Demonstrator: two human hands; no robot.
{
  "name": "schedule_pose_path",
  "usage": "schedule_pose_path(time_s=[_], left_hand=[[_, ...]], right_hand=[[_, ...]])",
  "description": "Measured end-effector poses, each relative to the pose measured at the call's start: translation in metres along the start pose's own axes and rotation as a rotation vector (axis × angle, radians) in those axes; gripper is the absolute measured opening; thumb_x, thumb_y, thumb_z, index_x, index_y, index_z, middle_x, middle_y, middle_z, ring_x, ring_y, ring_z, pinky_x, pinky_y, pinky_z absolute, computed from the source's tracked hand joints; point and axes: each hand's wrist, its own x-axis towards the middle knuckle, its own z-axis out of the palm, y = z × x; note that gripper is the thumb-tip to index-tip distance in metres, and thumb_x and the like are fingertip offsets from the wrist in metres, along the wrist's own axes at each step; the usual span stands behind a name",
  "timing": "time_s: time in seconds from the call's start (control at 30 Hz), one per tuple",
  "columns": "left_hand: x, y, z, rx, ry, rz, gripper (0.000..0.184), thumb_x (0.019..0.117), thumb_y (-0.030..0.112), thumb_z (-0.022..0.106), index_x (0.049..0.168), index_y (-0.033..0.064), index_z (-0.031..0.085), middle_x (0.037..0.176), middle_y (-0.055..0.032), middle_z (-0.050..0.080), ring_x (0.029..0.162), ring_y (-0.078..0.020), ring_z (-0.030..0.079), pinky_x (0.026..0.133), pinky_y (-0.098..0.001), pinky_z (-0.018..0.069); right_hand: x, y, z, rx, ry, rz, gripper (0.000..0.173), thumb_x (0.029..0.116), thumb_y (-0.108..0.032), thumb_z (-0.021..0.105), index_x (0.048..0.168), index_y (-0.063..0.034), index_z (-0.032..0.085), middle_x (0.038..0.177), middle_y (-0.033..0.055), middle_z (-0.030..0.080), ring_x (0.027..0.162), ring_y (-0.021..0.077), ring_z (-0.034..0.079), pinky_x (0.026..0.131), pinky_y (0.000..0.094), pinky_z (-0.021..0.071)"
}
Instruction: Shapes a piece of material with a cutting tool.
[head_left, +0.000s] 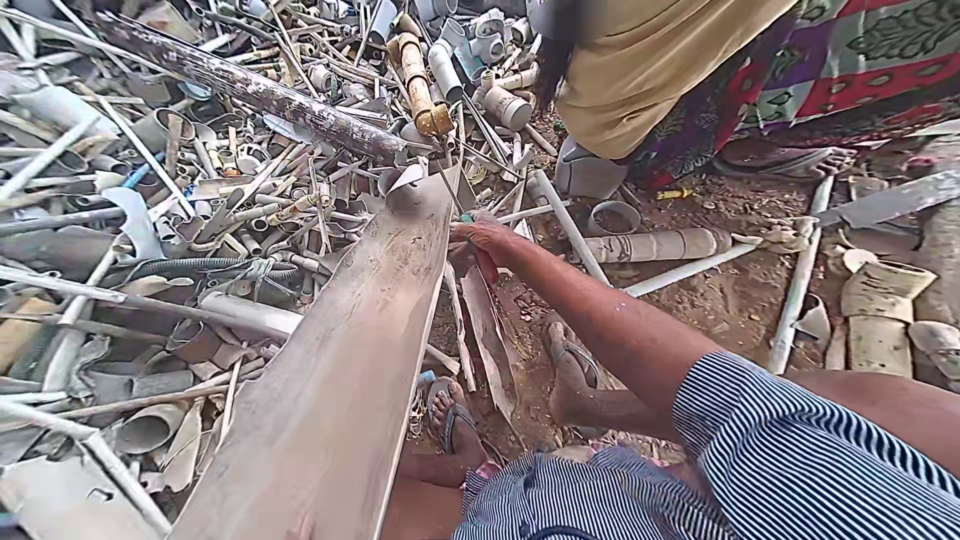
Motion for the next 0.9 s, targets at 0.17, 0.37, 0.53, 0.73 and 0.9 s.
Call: schedule_pose_path(time_s=[0.17, 0.37, 0.53, 0.73, 0.9], left_hand=[[-0.011, -0.059, 0.067, -0.04, 0.012, -0.094, 0.024, 0.0964, -0.01, 0.043, 0.117, 0.0014, 0.049, 0.092, 0.0053, 0.072, 0.085, -0.001, 0.072, 0.082, -0.0225, 0.0616], [-0.022, -0.091, 0.062, -0.045, -0.344, -0.078, 0.026, 0.0901, -0.003, 0.06, 0.114, 0.0071, 0.062, 0.097, 0.0087, 0.077, 0.094, -0.002, 0.073, 0.091, -0.0245, 0.0596], [-0.011, -0.109, 0.052, -0.11, -0.893, -0.289, 0.037, 0.0846, 0.02, 0.084, 0.117, 0.0082, 0.071, 0.108, -0.0019, 0.076, 0.104, -0.0122, 0.071, 0.097, -0.036, 0.0569], [0.001, -0.128, 0.072, -0.608, -1.461, -0.675, 0.039, 0.0935, 0.005, 0.07, 0.133, 0.0048, 0.067, 0.135, -0.0136, 0.067, 0.13, -0.0294, 0.061, 0.117, -0.0482, 0.0423], [-0.008, -0.109, 0.095, -0.677, -1.161, -0.786, 0.074, 0.0782, 0.044, 0.082, 0.14, 0.0095, 0.06, 0.13, -0.01, 0.069, 0.122, -0.0236, 0.066, 0.102, -0.0465, 0.0541]], right_hand=[[-0.024, 0.021, -0.019, 0.045, -0.087, 0.128, 0.017, 0.1062, -0.014, 0.052, 0.122, -0.007, 0.05, 0.07, 0.0046, 0.053, 0.047, 0.0111, 0.052, 0.043, 0.0242, 0.0472], [-0.092, 0.024, -0.051, -0.055, -0.201, 0.117, 0.05, 0.1019, 0.0, 0.047, 0.15, -0.0117, 0.04, 0.077, 0.0046, 0.054, 0.049, 0.0077, 0.051, 0.043, 0.0202, 0.0456], [-0.121, 0.005, -0.063, -0.216, -0.138, 0.015, 0.056, 0.0944, 0.008, 0.053, 0.147, -0.0075, 0.042, 0.083, 0.0083, 0.057, 0.05, 0.0084, 0.051, 0.043, 0.0191, 0.0438], [-0.135, 0.016, -0.07, -0.555, -0.149, 0.201, 0.041, 0.0999, -0.006, 0.055, 0.14, -0.0082, 0.043, 0.069, 0.006, 0.053, 0.044, 0.0096, 0.046, 0.043, 0.0225, 0.04], [-0.137, 0.028, -0.068, -0.593, -0.163, 0.232, 0.021, 0.1025, -0.011, 0.056, 0.123, -0.0057, 0.053, 0.067, 0.0069, 0.057, 0.042, 0.0095, 0.047, 0.04, 0.022, 0.0383]])
